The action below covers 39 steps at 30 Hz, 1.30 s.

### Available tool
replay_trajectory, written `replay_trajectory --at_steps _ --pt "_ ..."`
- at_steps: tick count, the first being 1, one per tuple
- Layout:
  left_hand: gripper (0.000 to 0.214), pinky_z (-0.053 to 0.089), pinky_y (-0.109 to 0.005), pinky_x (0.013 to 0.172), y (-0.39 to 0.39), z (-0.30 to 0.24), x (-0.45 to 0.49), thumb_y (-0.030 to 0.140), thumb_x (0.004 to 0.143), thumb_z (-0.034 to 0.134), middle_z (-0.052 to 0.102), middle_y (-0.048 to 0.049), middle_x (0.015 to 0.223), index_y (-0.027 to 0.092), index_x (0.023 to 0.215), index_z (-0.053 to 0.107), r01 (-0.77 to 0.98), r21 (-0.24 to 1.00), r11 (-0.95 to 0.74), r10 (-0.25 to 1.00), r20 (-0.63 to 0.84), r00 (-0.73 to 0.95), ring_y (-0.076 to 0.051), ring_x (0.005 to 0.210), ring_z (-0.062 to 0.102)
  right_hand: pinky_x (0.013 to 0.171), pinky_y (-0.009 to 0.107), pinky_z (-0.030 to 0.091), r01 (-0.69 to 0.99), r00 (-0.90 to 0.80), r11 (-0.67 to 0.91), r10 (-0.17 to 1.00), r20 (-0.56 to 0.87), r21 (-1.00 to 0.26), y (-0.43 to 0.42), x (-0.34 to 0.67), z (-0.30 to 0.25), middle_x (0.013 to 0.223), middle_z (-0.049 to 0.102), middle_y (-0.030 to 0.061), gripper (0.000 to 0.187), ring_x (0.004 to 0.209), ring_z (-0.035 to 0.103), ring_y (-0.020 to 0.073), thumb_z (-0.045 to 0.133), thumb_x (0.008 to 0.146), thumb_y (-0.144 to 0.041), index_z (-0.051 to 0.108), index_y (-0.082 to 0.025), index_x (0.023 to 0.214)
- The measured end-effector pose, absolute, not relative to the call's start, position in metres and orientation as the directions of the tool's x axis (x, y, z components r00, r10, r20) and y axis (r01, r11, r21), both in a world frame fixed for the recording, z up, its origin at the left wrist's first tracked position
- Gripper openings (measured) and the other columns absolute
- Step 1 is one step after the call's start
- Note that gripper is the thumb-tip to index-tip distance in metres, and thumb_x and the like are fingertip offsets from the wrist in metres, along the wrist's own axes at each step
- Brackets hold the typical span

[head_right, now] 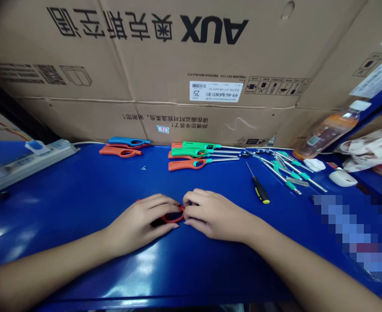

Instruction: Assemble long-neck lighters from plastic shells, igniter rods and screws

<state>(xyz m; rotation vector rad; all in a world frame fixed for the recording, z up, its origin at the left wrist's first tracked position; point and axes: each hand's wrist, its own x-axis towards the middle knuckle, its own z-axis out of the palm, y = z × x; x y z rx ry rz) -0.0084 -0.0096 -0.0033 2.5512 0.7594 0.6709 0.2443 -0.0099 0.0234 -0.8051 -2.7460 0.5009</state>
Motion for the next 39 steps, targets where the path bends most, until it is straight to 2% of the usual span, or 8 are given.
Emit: replay_trajectory --at_steps 5,12,15,18,22,27,34,39 --pt "0.041 0.055 -0.037 0.092 -0.004 0.005 -0.015 0.038 0.095 0.066 0.071 -0.0089 0.121 0.023 0.132 0.059 0.453 0.454 -0.767 0.614 0.316 0.723 -0.023 0.107 0.067 0.083 0.032 0.047 0.529 -0.786 0.757 0.607 0.112 -0.384 -0.003 0.251 0.026 0.099 0.066 0.0050 0.014 0.092 0.058 0.0179 0.051 0.102 -0.027 0.063 -0.020 0.098" --pt "0.037 0.054 -0.036 0.097 0.019 0.001 -0.027 0.030 0.092 0.068 0.070 -0.0072 0.118 0.023 0.127 0.062 0.416 0.523 -0.744 0.617 0.300 0.728 -0.022 0.109 0.064 0.070 0.031 0.042 0.684 -0.707 0.711 0.701 0.094 -0.163 -0.006 0.262 0.039 0.088 0.063 0.0030 0.011 0.079 0.057 0.0176 0.052 0.095 -0.023 0.062 -0.021 0.090" --pt "0.037 0.053 -0.035 0.098 0.022 -0.003 -0.026 0.032 0.092 0.069 0.069 -0.0069 0.118 0.023 0.127 0.062 0.396 0.570 -0.720 0.631 0.300 0.715 -0.021 0.110 0.064 0.076 0.031 0.045 0.655 -0.724 0.726 0.682 0.103 -0.208 -0.006 0.260 0.036 0.111 0.063 0.0053 0.018 0.090 0.061 0.0186 0.058 0.094 -0.030 0.063 -0.023 0.111" --pt "0.039 0.053 -0.036 0.099 0.019 -0.005 -0.023 0.031 0.092 0.069 0.068 -0.0072 0.119 0.023 0.130 0.061 0.391 0.579 -0.715 0.630 0.292 0.720 -0.022 0.111 0.064 0.074 0.030 0.046 0.624 -0.760 0.756 0.646 0.071 -0.200 -0.006 0.256 0.031 0.120 0.060 0.0060 0.017 0.089 0.062 0.0181 0.059 0.096 -0.035 0.063 -0.024 0.108" --pt "0.040 0.054 -0.036 0.097 0.017 -0.004 -0.021 0.031 0.091 0.070 0.068 -0.0076 0.119 0.024 0.129 0.062 0.410 0.592 -0.694 0.654 0.279 0.703 -0.022 0.108 0.065 0.069 0.030 0.044 0.643 -0.748 0.743 0.661 0.056 -0.186 -0.003 0.256 0.027 0.114 0.062 0.0058 0.017 0.083 0.061 0.0169 0.059 0.097 -0.037 0.063 -0.021 0.094" --pt "0.041 0.055 -0.036 0.095 0.018 -0.006 -0.022 0.031 0.089 0.071 0.069 -0.0068 0.118 0.025 0.129 0.062 0.435 0.590 -0.680 0.687 0.304 0.660 -0.022 0.104 0.067 0.068 0.029 0.043 0.680 -0.699 0.698 0.710 0.092 -0.225 0.000 0.261 0.028 0.106 0.065 0.0050 0.020 0.081 0.062 0.0168 0.053 0.101 -0.038 0.062 -0.021 0.096" --pt "0.055 0.055 -0.038 0.097 0.019 -0.010 -0.023 0.034 0.088 0.074 0.068 -0.0081 0.129 0.025 0.139 0.054 0.492 0.566 -0.661 0.728 0.324 0.604 -0.024 0.112 0.067 0.073 0.028 0.042 0.768 -0.491 0.544 0.839 0.234 -0.337 0.005 0.268 0.030 0.088 0.066 0.0040 0.025 0.079 0.060 0.0166 0.043 0.103 -0.030 0.060 -0.020 0.087" --pt "0.050 0.057 -0.037 0.090 0.019 -0.010 -0.022 0.028 0.089 0.071 0.071 -0.0066 0.115 0.025 0.137 0.055 0.466 0.600 -0.650 0.730 0.324 0.602 -0.022 0.102 0.068 0.068 0.028 0.039 0.721 -0.594 0.605 0.791 0.147 -0.337 0.002 0.270 0.036 0.081 0.063 0.0023 0.028 0.072 0.056 0.0149 0.044 0.103 -0.031 0.059 -0.019 0.083"
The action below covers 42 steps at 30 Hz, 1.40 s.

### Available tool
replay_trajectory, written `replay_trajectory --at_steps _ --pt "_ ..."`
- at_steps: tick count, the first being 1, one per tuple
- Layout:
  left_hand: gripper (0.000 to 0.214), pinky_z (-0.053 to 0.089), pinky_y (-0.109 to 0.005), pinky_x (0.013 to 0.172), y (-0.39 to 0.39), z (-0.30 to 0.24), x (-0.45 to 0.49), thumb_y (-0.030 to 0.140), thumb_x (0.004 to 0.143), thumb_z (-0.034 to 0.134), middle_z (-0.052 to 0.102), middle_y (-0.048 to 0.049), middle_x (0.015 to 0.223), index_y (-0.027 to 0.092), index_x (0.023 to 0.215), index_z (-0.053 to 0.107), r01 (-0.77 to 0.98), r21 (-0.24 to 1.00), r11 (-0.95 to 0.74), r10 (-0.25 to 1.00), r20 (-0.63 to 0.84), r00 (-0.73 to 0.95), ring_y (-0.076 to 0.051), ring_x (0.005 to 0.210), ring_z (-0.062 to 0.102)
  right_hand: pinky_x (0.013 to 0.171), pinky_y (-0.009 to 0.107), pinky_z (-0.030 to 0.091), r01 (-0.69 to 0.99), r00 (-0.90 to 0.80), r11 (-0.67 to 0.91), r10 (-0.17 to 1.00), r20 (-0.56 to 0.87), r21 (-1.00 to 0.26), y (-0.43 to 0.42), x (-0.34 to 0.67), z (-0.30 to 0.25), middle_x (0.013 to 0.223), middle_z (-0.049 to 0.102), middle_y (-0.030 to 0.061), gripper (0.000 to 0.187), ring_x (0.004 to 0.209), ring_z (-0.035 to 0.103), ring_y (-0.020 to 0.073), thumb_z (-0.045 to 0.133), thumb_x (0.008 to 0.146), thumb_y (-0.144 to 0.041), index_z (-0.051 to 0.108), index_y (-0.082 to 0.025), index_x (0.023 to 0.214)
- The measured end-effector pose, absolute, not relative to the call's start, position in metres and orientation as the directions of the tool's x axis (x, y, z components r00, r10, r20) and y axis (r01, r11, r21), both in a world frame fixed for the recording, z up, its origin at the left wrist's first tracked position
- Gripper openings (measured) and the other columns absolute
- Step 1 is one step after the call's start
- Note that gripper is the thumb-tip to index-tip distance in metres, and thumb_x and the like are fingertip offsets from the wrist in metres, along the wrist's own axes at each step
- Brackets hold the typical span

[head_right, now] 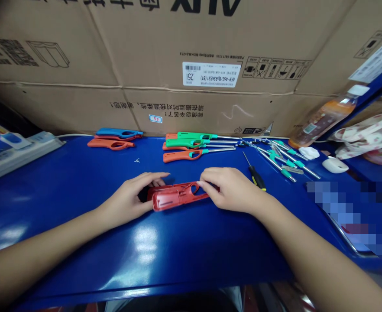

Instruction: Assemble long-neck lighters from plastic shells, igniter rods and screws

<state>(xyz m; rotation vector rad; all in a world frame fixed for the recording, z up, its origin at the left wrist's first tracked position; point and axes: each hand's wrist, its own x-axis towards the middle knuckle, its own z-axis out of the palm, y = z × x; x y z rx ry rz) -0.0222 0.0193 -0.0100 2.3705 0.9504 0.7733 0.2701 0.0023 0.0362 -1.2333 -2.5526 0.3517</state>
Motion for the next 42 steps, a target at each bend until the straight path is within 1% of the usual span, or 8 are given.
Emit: replay_trajectory --at_steps 6,10,14,18,22,27,33,42 --pt "0.050 0.055 -0.035 0.089 0.020 -0.011 -0.021 0.030 0.089 0.073 0.070 -0.0042 0.109 0.025 0.136 0.056 0.448 0.612 -0.652 0.727 0.334 0.600 -0.020 0.098 0.067 0.062 0.027 0.034 0.677 -0.710 0.672 0.704 -0.025 -0.301 -0.003 0.260 0.034 0.077 0.062 -0.0011 0.026 0.067 0.053 0.0125 0.050 0.100 -0.031 0.057 -0.020 0.078" --pt "0.049 0.053 -0.036 0.094 0.019 -0.007 -0.022 0.034 0.090 0.073 0.068 -0.0059 0.117 0.024 0.135 0.057 0.436 0.600 -0.671 0.708 0.345 0.616 -0.021 0.105 0.064 0.059 0.027 0.031 0.701 -0.698 0.676 0.715 -0.026 -0.227 -0.003 0.258 0.030 0.078 0.061 -0.0018 0.027 0.065 0.051 0.0124 0.057 0.098 -0.036 0.055 -0.020 0.076" --pt "0.042 0.050 -0.037 0.096 0.011 0.003 -0.021 0.034 0.091 0.070 0.066 -0.0074 0.117 0.020 0.129 0.061 0.429 0.532 -0.730 0.659 0.381 0.648 -0.022 0.108 0.060 0.063 0.028 0.038 0.699 -0.687 0.680 0.724 0.055 -0.223 -0.002 0.261 0.029 0.100 0.062 0.0015 0.019 0.075 0.058 0.0141 0.061 0.095 -0.040 0.060 -0.021 0.097" --pt "0.045 0.047 -0.039 0.092 0.000 0.010 -0.019 0.033 0.089 0.069 0.066 -0.0062 0.114 0.023 0.132 0.060 0.448 0.448 -0.773 0.601 0.292 0.744 -0.022 0.102 0.060 0.072 0.029 0.045 0.672 -0.705 0.693 0.707 0.060 -0.261 -0.001 0.263 0.028 0.117 0.061 0.0033 0.022 0.087 0.064 0.0165 0.062 0.095 -0.038 0.059 -0.024 0.112" --pt "0.034 0.045 -0.039 0.089 -0.003 0.010 -0.019 0.029 0.094 0.063 0.067 -0.0050 0.115 0.025 0.128 0.062 0.486 0.435 -0.758 0.616 0.232 0.753 -0.022 0.103 0.062 0.073 0.030 0.046 0.666 -0.722 0.703 0.692 0.020 -0.250 -0.001 0.261 0.026 0.113 0.063 0.0024 0.012 0.084 0.063 0.0163 0.055 0.098 -0.030 0.060 -0.023 0.107" --pt "0.022 0.046 -0.039 0.088 0.006 0.005 -0.021 0.023 0.097 0.059 0.070 -0.0039 0.109 0.024 0.117 0.067 0.512 0.438 -0.739 0.650 0.262 0.714 -0.022 0.101 0.064 0.072 0.029 0.046 0.673 -0.704 0.687 0.708 0.048 -0.273 -0.001 0.258 0.024 0.110 0.064 0.0022 0.011 0.086 0.063 0.0160 0.056 0.097 -0.027 0.061 -0.022 0.104" --pt "0.028 0.050 -0.040 0.096 0.018 0.000 -0.024 0.022 0.096 0.060 0.070 -0.0052 0.117 0.024 0.123 0.066 0.456 0.478 -0.750 0.634 0.326 0.701 -0.022 0.110 0.064 0.066 0.028 0.044 0.726 -0.630 0.627 0.771 0.091 -0.285 0.003 0.259 0.019 0.103 0.065 0.0015 0.011 0.079 0.061 0.0144 0.059 0.095 -0.027 0.064 -0.022 0.103" --pt "0.030 0.051 -0.037 0.100 0.021 -0.002 -0.024 0.024 0.096 0.061 0.070 -0.0059 0.118 0.023 0.126 0.066 0.412 0.510 -0.755 0.622 0.357 0.697 -0.020 0.113 0.063 0.072 0.028 0.047 0.712 -0.631 0.619 0.771 0.085 -0.331 0.006 0.262 0.021 0.105 0.064 0.0029 0.012 0.084 0.062 0.0151 0.059 0.096 -0.027 0.065 -0.021 0.104"
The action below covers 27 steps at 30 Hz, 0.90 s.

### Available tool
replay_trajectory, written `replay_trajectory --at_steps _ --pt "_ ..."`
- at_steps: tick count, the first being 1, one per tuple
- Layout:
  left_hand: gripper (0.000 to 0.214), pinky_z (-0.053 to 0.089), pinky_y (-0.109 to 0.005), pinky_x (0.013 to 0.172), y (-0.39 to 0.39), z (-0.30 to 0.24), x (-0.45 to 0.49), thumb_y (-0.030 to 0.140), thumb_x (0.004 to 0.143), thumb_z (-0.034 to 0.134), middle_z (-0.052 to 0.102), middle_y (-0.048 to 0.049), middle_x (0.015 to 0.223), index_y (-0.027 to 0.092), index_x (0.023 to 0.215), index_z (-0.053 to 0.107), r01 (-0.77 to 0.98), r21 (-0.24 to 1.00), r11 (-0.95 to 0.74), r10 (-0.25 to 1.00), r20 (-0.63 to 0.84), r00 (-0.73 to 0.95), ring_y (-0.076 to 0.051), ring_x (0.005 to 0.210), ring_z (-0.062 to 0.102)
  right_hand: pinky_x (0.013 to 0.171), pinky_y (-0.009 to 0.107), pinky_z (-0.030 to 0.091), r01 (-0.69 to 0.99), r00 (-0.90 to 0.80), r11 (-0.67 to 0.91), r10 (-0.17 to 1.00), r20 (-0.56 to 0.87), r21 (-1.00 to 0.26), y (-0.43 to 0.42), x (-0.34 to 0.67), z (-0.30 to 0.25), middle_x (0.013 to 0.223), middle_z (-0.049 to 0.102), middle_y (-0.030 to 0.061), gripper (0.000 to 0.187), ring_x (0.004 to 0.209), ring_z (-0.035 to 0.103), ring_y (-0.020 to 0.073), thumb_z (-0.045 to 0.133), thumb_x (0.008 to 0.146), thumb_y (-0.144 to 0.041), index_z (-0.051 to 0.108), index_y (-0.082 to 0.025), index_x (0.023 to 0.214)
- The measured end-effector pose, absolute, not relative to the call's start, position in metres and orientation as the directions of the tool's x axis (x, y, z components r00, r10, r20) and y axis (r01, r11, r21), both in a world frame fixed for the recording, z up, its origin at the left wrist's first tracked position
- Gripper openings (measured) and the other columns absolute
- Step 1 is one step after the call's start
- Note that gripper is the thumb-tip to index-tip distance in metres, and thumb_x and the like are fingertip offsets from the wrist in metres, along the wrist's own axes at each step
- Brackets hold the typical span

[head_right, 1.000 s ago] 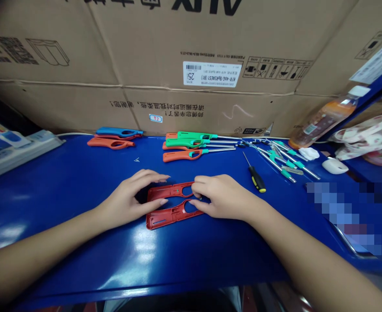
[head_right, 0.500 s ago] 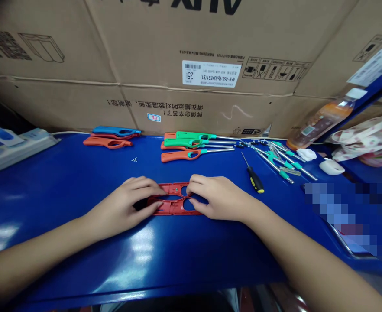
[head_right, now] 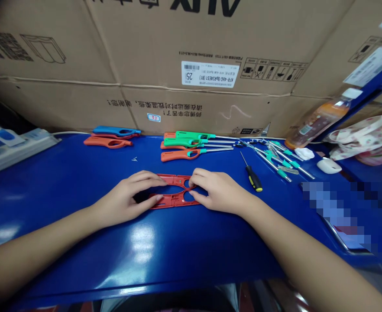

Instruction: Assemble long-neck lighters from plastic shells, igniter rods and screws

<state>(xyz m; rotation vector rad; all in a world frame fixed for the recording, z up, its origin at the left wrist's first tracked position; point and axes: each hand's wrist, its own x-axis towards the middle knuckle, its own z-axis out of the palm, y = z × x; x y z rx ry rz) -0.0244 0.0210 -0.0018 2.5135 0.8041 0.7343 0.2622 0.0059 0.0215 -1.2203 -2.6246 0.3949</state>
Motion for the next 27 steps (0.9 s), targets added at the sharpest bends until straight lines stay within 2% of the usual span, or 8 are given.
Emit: replay_trajectory --at_steps 8,12,14,15,18,19,21,27 --pt "0.032 0.045 -0.043 0.108 0.017 0.000 -0.026 0.036 0.090 0.070 0.069 -0.0062 0.123 0.023 0.119 0.067 0.420 0.431 -0.799 0.580 0.367 0.728 -0.024 0.118 0.062 0.072 0.027 0.048 0.691 -0.653 0.645 0.751 0.100 -0.326 0.006 0.259 0.018 0.107 0.066 0.0032 0.013 0.086 0.064 0.0152 0.060 0.096 -0.029 0.065 -0.022 0.106" --pt "0.031 0.049 -0.040 0.102 0.016 -0.001 -0.026 0.034 0.091 0.068 0.069 -0.0061 0.123 0.023 0.120 0.066 0.417 0.412 -0.810 0.562 0.347 0.750 -0.023 0.115 0.064 0.075 0.030 0.049 0.741 -0.608 0.634 0.773 0.180 -0.219 0.015 0.280 0.027 0.113 0.068 0.0042 0.021 0.091 0.066 0.0184 0.056 0.098 -0.040 0.066 -0.025 0.108" --pt "0.028 0.052 -0.038 0.097 0.016 0.000 -0.026 0.031 0.092 0.066 0.070 -0.0061 0.121 0.023 0.118 0.067 0.418 0.413 -0.809 0.564 0.345 0.750 -0.022 0.113 0.065 0.082 0.033 0.049 0.867 -0.413 0.473 0.858 0.304 -0.157 0.027 0.308 0.034 0.110 0.069 0.0079 0.025 0.097 0.066 0.0225 0.052 0.099 -0.041 0.067 -0.022 0.105" --pt "0.026 0.052 -0.038 0.096 0.016 0.000 -0.026 0.031 0.092 0.065 0.070 -0.0061 0.120 0.023 0.117 0.068 0.418 0.410 -0.811 0.563 0.348 0.750 -0.022 0.112 0.065 0.081 0.035 0.049 0.942 -0.258 0.313 0.903 0.342 -0.116 0.034 0.325 0.038 0.108 0.069 0.0099 0.026 0.096 0.066 0.0245 0.051 0.098 -0.041 0.067 -0.021 0.104" --pt "0.024 0.053 -0.039 0.096 0.017 0.000 -0.027 0.030 0.092 0.066 0.071 -0.0062 0.119 0.023 0.115 0.069 0.415 0.390 -0.822 0.552 0.364 0.751 -0.023 0.111 0.066 0.075 0.037 0.048 0.983 0.179 -0.185 0.963 0.202 0.014 0.053 0.379 0.041 0.111 0.068 0.0138 0.023 0.095 0.065 0.0289 0.058 0.089 -0.036 0.069 -0.019 0.099" --pt "0.024 0.053 -0.039 0.096 0.016 0.000 -0.027 0.031 0.092 0.066 0.071 -0.0063 0.118 0.023 0.114 0.069 0.415 0.383 -0.825 0.549 0.370 0.749 -0.023 0.111 0.066 0.072 0.037 0.047 0.966 0.251 -0.259 0.953 0.171 0.025 0.058 0.393 0.039 0.105 0.069 0.0153 0.022 0.091 0.066 0.0302 0.060 0.087 -0.033 0.070 -0.017 0.098" --pt "0.024 0.054 -0.039 0.095 0.016 0.000 -0.027 0.032 0.091 0.067 0.071 -0.0067 0.118 0.023 0.113 0.069 0.416 0.372 -0.830 0.545 0.377 0.749 -0.024 0.111 0.066 0.066 0.037 0.047 0.944 0.321 -0.328 0.938 0.132 0.037 0.063 0.412 0.034 0.093 0.068 0.0155 0.022 0.082 0.065 0.0298 0.064 0.082 -0.031 0.071 -0.015 0.094" --pt "0.025 0.054 -0.039 0.095 0.015 -0.001 -0.027 0.034 0.092 0.067 0.072 -0.0062 0.117 0.022 0.115 0.070 0.431 0.367 -0.824 0.554 0.363 0.750 -0.024 0.111 0.067 0.069 0.037 0.048 0.935 0.349 -0.353 0.929 0.123 0.018 0.070 0.421 0.015 0.088 0.065 0.0131 0.019 0.077 0.064 0.0260 0.065 0.080 -0.030 0.073 -0.016 0.090"
